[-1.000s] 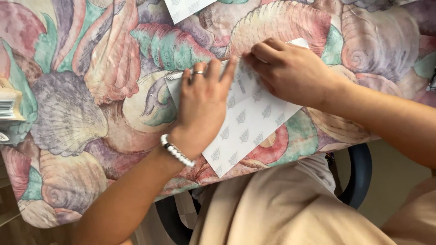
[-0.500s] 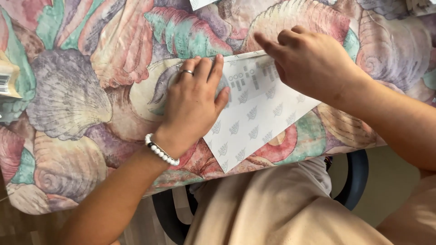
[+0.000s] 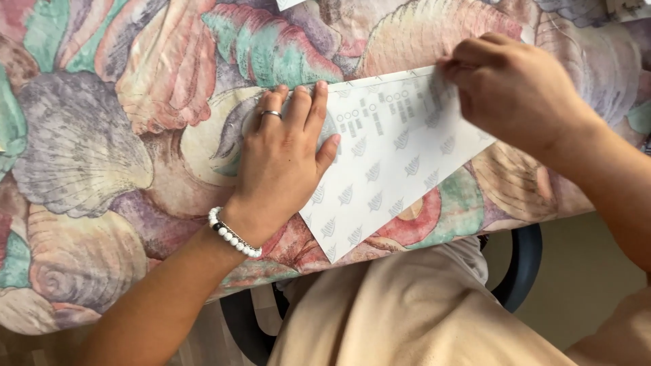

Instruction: Folding printed paper sheets into specific shapes on a table.

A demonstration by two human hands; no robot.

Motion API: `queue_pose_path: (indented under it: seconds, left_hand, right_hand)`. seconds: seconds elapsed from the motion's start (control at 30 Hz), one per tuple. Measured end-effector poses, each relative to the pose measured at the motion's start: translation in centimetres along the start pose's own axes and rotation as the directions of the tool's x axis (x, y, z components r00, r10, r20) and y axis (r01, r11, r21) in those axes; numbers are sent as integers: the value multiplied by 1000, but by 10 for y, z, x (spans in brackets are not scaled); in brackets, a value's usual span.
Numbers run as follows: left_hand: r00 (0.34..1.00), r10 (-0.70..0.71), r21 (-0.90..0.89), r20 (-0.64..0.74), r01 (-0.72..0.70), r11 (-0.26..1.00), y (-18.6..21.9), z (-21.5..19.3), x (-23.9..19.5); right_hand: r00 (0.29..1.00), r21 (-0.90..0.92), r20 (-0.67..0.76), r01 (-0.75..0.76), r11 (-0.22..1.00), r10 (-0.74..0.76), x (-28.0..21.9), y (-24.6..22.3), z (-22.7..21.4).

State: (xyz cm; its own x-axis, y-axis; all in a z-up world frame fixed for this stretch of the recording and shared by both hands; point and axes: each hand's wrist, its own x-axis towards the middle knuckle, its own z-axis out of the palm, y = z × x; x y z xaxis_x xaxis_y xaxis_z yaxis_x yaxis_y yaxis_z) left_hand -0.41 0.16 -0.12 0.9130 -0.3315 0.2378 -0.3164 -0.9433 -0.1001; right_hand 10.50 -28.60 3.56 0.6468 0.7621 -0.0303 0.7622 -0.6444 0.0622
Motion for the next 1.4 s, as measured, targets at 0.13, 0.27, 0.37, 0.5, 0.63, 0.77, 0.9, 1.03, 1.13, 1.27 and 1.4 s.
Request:
queue_pose_path:
  seconds: [0.13,0.27,0.37,0.5,0.63,0.77,0.9,1.03,1.13,1.27,1.4]
  left_hand:
    - [1000,-14,14,4,14,1000,2,4,0]
    - [1000,-9,51,19,8,999,3,6,0]
    - [1000,11,14,-4,-11,1000,2,7,1]
    - [1000,28,-86,-6,-28,996,2,4,5]
    - [999,5,-80,44,-2,997,1,2,2]
    - [999,10,-6,43,-10,1000,2,4,5]
    - [1000,20,-35,5,-20,999,0,1,2]
    - [999,34,84,17,-35,996,5,2,2]
    - [998,11,147,61,-20,989,10,1,7]
    - [1000,5,89,4,-6,996,9,-4,8]
    - [1000,20,61,-20,-19,998,7,-7,6]
  right_hand:
    - [986,-227,-164,2,974,-40,-23,28,24]
    - [988,-269,-152,-47,962,6,0,2,7]
    - [978,-102,-201,44,994,-63,25,-35,2]
    - [905,40,-345,278,960,-248,51,-64,18]
    - [916,113,-326,284,952,-234,42,-47,22]
    - [961,57,-242,150,987,-132,7,0,14]
    - [947,-108,-305,75,991,-105,-25,33,37]
    - [976,-136,-210,25,990,-54,-5,8,18]
    - [946,26,-312,97,995,-84,27,-29,16]
    - [872,-7,-404,300,954,-277,59,-65,33]
    - [900,31,-346,294,955,-266,47,-62,25]
